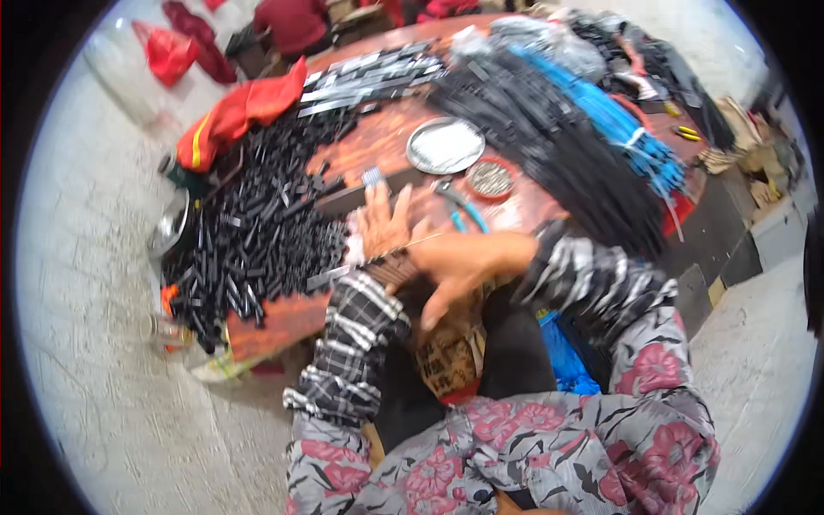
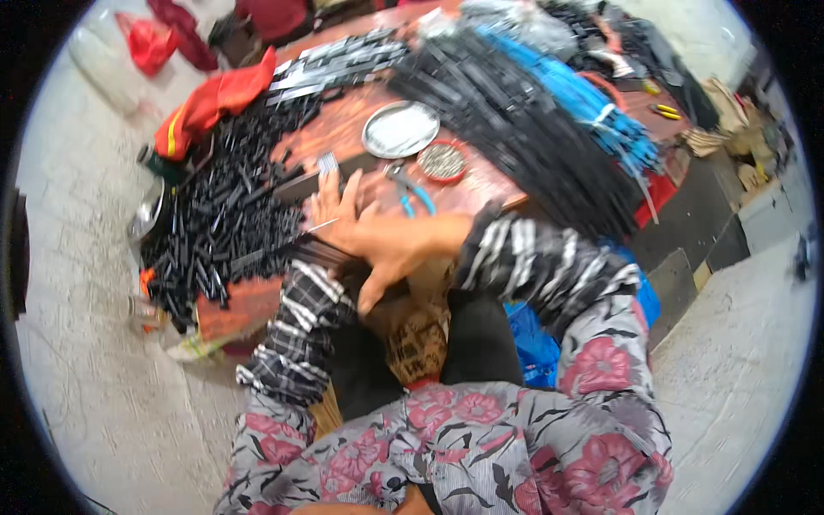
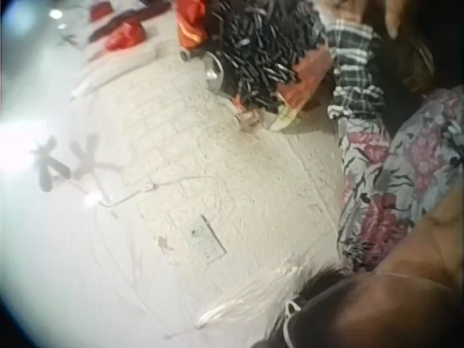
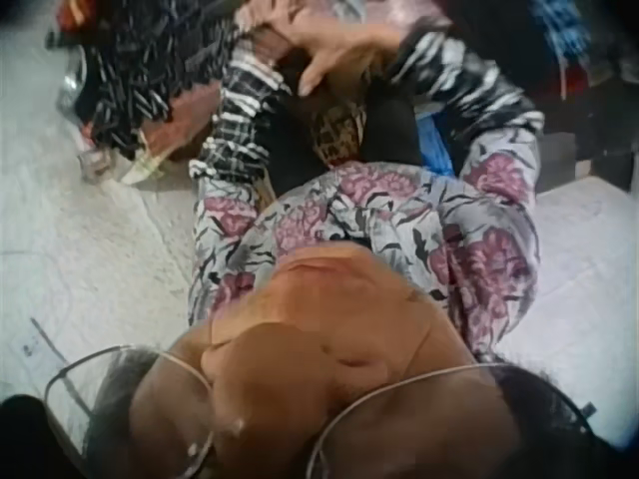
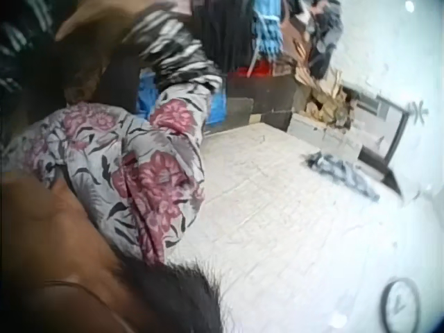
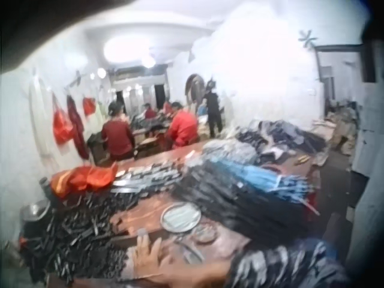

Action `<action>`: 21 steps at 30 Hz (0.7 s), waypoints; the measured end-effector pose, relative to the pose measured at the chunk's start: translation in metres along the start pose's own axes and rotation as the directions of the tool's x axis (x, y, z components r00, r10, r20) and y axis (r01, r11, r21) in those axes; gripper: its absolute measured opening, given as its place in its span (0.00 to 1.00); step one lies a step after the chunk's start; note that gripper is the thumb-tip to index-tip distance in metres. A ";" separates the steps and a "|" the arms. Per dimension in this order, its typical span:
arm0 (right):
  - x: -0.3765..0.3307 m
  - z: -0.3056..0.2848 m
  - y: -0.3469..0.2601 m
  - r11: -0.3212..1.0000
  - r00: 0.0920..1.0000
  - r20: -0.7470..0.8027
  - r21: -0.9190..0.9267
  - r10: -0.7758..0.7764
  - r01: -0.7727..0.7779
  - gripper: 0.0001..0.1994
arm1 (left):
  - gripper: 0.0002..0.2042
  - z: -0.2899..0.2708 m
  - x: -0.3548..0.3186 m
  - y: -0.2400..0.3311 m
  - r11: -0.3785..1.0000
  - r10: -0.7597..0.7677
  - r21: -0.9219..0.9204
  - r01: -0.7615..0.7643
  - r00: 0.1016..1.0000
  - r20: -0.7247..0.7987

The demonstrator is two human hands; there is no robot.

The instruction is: Assembling black plastic rods and connectors at a production workbench.

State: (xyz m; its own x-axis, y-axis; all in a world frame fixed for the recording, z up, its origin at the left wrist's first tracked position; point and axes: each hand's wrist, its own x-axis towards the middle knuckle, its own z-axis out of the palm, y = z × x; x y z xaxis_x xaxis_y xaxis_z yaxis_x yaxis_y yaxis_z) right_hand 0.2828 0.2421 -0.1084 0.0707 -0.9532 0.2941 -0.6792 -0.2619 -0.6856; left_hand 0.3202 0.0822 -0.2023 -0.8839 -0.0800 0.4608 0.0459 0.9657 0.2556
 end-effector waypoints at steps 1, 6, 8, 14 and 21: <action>-0.008 0.016 0.006 0.969 0.993 -0.114 -0.246 -0.017 -0.011 0.32 | 0.32 0.006 0.001 0.003 0.999 0.013 -0.035 -0.013 1.000 -0.004; 0.002 0.050 0.019 0.920 0.970 -0.242 -0.386 -0.030 -0.068 0.20 | 0.26 0.021 -0.007 -0.027 0.997 0.043 -0.073 -0.041 0.999 0.031; 0.025 0.040 0.004 0.924 0.810 -0.506 -0.367 -0.297 0.110 0.18 | 0.27 0.055 -0.012 -0.045 0.929 0.043 -0.310 -0.204 0.889 -0.456; 0.036 -0.061 -0.018 0.995 0.904 -0.422 -0.091 -0.067 0.031 0.16 | 0.21 0.026 0.056 -0.047 0.618 -0.040 -0.786 0.031 0.999 0.008; 0.067 -0.154 -0.086 0.983 0.899 -0.408 -0.021 0.157 -0.181 0.18 | 0.22 -0.071 0.104 -0.010 0.176 -0.087 -0.976 0.128 0.990 0.114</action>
State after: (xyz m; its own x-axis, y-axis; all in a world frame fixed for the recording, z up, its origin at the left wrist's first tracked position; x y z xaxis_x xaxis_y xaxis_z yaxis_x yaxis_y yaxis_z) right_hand 0.2329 0.2237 0.0729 -0.3408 -0.8367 0.4287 -0.6959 -0.0821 -0.7134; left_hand 0.2607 0.0470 -0.0968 -0.9319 -0.1348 0.3368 0.3491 -0.0816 0.9335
